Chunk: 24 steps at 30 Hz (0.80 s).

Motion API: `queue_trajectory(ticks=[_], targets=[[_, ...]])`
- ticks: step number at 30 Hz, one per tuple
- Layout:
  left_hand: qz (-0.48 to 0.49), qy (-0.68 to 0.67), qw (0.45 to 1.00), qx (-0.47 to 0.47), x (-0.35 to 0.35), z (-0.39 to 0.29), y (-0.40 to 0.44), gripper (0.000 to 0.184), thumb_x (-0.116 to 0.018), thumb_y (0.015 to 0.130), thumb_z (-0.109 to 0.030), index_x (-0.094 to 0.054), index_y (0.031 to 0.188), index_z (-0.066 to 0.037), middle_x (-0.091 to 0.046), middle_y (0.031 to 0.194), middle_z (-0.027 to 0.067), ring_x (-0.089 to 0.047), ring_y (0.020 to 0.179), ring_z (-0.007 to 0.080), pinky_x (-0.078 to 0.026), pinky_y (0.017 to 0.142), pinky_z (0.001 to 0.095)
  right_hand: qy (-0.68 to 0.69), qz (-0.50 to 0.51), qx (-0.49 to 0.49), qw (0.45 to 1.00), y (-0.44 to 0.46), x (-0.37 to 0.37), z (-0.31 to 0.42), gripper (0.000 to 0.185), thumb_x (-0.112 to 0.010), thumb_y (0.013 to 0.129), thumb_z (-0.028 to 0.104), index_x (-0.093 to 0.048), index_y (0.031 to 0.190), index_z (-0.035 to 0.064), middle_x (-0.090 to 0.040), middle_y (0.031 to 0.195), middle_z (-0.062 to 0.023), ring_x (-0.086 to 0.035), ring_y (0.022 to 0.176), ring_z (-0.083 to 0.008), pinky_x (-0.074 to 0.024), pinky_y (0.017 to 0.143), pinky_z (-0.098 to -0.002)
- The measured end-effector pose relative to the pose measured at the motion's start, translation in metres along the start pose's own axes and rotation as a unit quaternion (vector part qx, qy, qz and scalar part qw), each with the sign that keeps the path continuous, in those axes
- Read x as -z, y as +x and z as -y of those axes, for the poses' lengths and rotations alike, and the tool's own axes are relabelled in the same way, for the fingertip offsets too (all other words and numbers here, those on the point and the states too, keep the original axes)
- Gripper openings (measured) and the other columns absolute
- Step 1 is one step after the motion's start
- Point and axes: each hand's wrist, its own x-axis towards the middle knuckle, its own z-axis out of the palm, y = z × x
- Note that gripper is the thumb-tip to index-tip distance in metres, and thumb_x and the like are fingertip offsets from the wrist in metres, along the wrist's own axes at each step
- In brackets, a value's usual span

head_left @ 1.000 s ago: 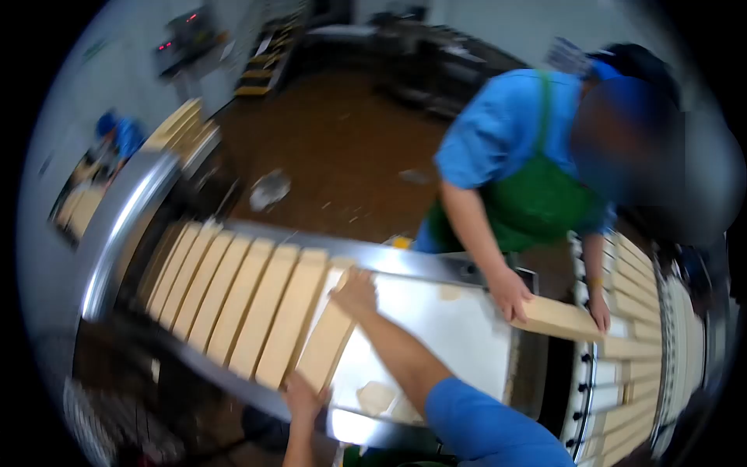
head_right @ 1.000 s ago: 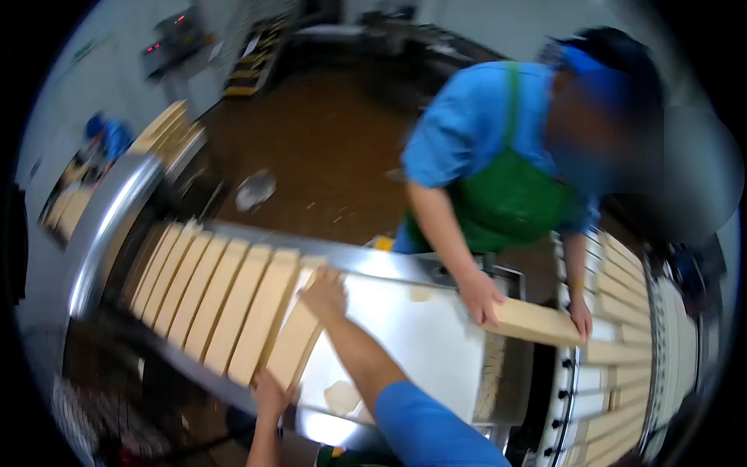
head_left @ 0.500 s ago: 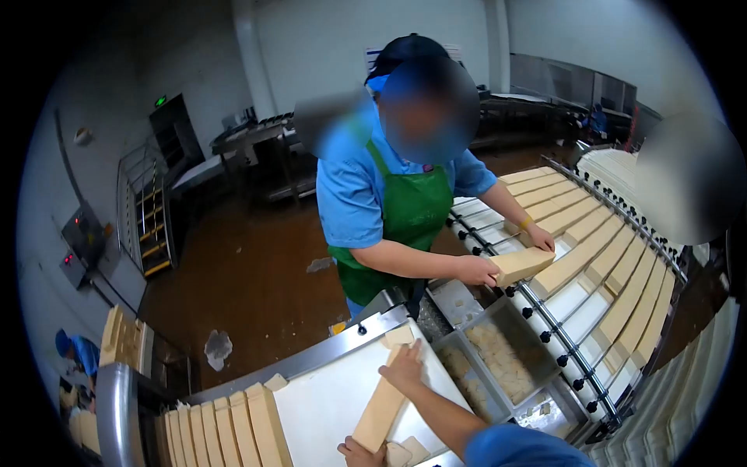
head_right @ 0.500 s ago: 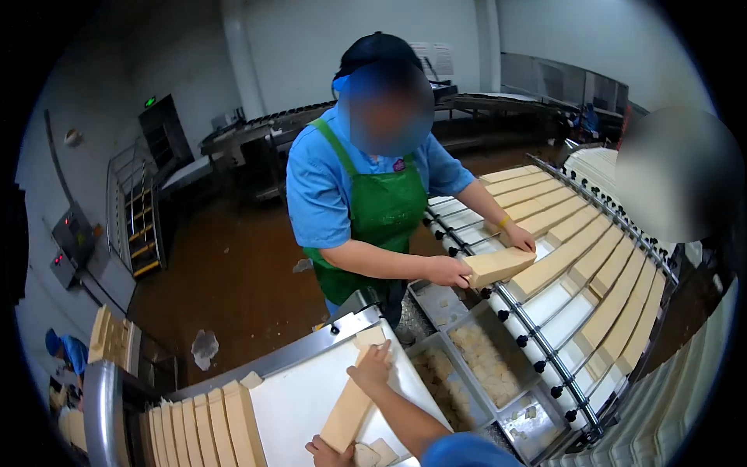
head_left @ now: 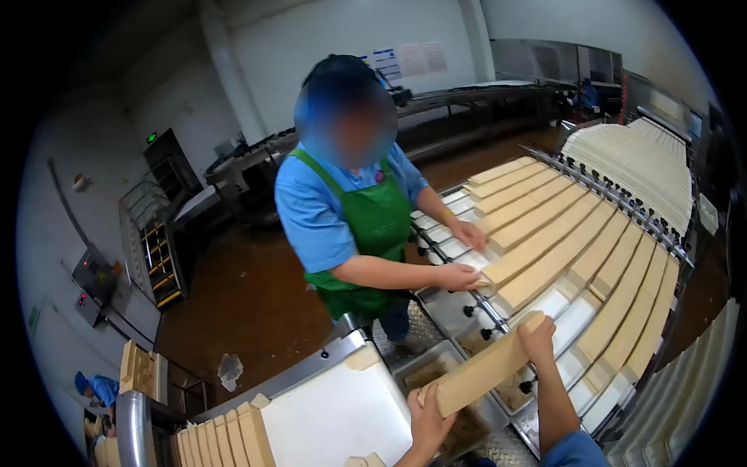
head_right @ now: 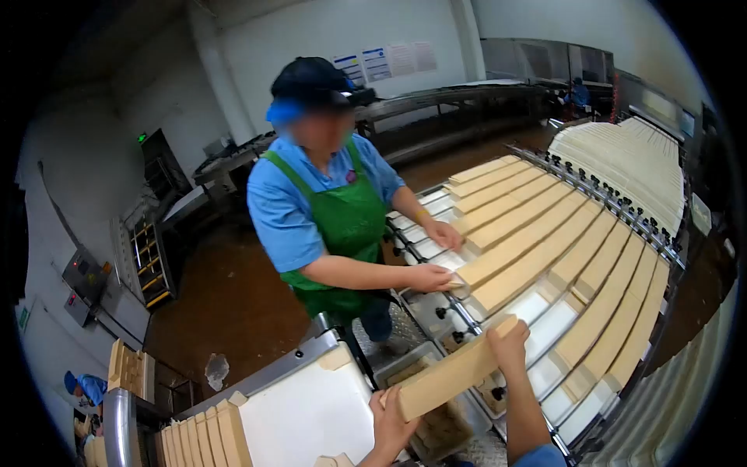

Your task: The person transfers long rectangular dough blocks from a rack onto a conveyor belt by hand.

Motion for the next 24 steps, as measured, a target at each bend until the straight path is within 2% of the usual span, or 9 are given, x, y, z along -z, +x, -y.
queue_trajectory(ticks=[2,4,6,7,8,11,16,18,24], targets=[[0.012,0.006,0.999,-0.053,-0.023,-0.030,0.015,0.075,-0.078,0.065,-0.015,-0.043,0.132,-0.011,-0.036,0.125,0.0261,-0.040,0.116,0.0439,-0.040,0.096,0.0450,-0.052,-0.032,-0.022,0.998,0.039,0.023,-0.025,0.074,-0.065,0.075,0.036,-0.034,0.129,-0.0040,-0.041,0.126,-0.0290,-0.048,0.114,-0.0435,-0.0435,0.094,-0.0469],[0.020,-0.020,0.997,-0.074,-0.052,-0.042,0.029,0.075,-0.076,0.068,-0.013,-0.042,0.134,-0.010,-0.037,0.124,0.0245,-0.042,0.115,0.0410,-0.038,0.098,0.0434,-0.112,-0.002,-0.041,0.993,0.057,0.054,-0.020,0.071,-0.059,0.077,0.047,-0.045,0.126,-0.0028,-0.050,0.124,-0.0274,-0.047,0.119,-0.0425,-0.0414,0.096,-0.0475],[0.081,-0.054,0.990,-0.099,-0.069,-0.050,0.042,0.081,-0.080,0.064,-0.010,-0.040,0.135,-0.005,-0.038,0.121,0.0208,-0.044,0.112,0.0372,-0.038,0.098,0.0393,-0.313,0.074,-0.054,0.945,0.093,0.071,-0.039,0.073,-0.051,0.078,0.059,-0.054,0.120,-0.0009,-0.056,0.123,-0.0242,-0.045,0.122,-0.0434,-0.0342,0.101,-0.0511],[0.130,-0.070,0.985,-0.085,-0.071,-0.057,0.049,0.082,-0.080,0.065,-0.010,-0.038,0.136,-0.004,-0.038,0.122,0.0197,-0.043,0.114,0.0360,-0.037,0.099,0.0390,-0.340,0.040,-0.045,0.939,0.108,0.070,-0.058,0.074,-0.045,0.080,0.062,-0.058,0.118,-0.0006,-0.057,0.123,-0.0220,-0.043,0.123,-0.0440,-0.0241,0.106,-0.0552],[0.153,-0.099,0.979,-0.086,-0.073,-0.059,0.051,0.083,-0.081,0.065,-0.011,-0.038,0.136,-0.004,-0.038,0.123,0.0193,-0.043,0.115,0.0354,-0.037,0.100,0.0386,-0.334,0.059,-0.046,0.940,0.115,0.081,-0.053,0.069,-0.043,0.084,0.057,-0.056,0.120,-0.0008,-0.057,0.124,-0.0223,-0.039,0.125,-0.0445,-0.0185,0.107,-0.0585],[0.210,-0.120,0.966,-0.094,-0.087,-0.063,0.059,0.083,-0.083,0.065,-0.014,-0.040,0.135,-0.003,-0.038,0.125,0.0186,-0.043,0.117,0.0343,-0.037,0.100,0.0377,-0.367,0.077,-0.023,0.927,0.145,0.102,-0.064,0.060,-0.035,0.089,0.046,-0.057,0.119,-0.0004,-0.058,0.121,-0.0244,-0.039,0.126,-0.0420,-0.0113,0.108,-0.0588],[0.259,-0.123,0.949,-0.128,-0.109,-0.072,0.065,0.080,-0.085,0.064,-0.016,-0.045,0.132,-0.004,-0.039,0.125,0.0166,-0.043,0.117,0.0320,-0.038,0.099,0.0361,-0.384,0.129,-0.053,0.913,0.167,0.127,-0.093,0.057,-0.029,0.092,0.040,-0.057,0.119,-0.0009,-0.056,0.124,-0.0238,-0.041,0.125,-0.0409,-0.0110,0.108,-0.0551],[0.300,-0.179,0.933,-0.086,-0.112,-0.084,0.066,0.076,-0.085,0.065,-0.015,-0.047,0.130,-0.005,-0.039,0.124,0.0147,-0.042,0.118,0.0299,-0.038,0.099,0.0352,-0.379,0.139,-0.056,0.913,0.175,0.130,-0.105,0.057,-0.027,0.092,0.039,-0.057,0.120,-0.0011,-0.054,0.126,-0.0237,-0.041,0.124,-0.0408,-0.0120,0.107,-0.0541],[0.329,-0.167,0.927,-0.068,-0.121,-0.091,0.075,0.074,-0.083,0.067,-0.014,-0.047,0.131,-0.008,-0.037,0.126,0.0139,-0.041,0.120,0.0288,-0.039,0.099,0.0343,-0.377,0.130,-0.065,0.915,0.189,0.118,-0.121,0.059,-0.027,0.093,0.039,-0.053,0.122,-0.0049,-0.049,0.133,-0.0228,-0.043,0.124,-0.0376,-0.0191,0.105,-0.0487]])
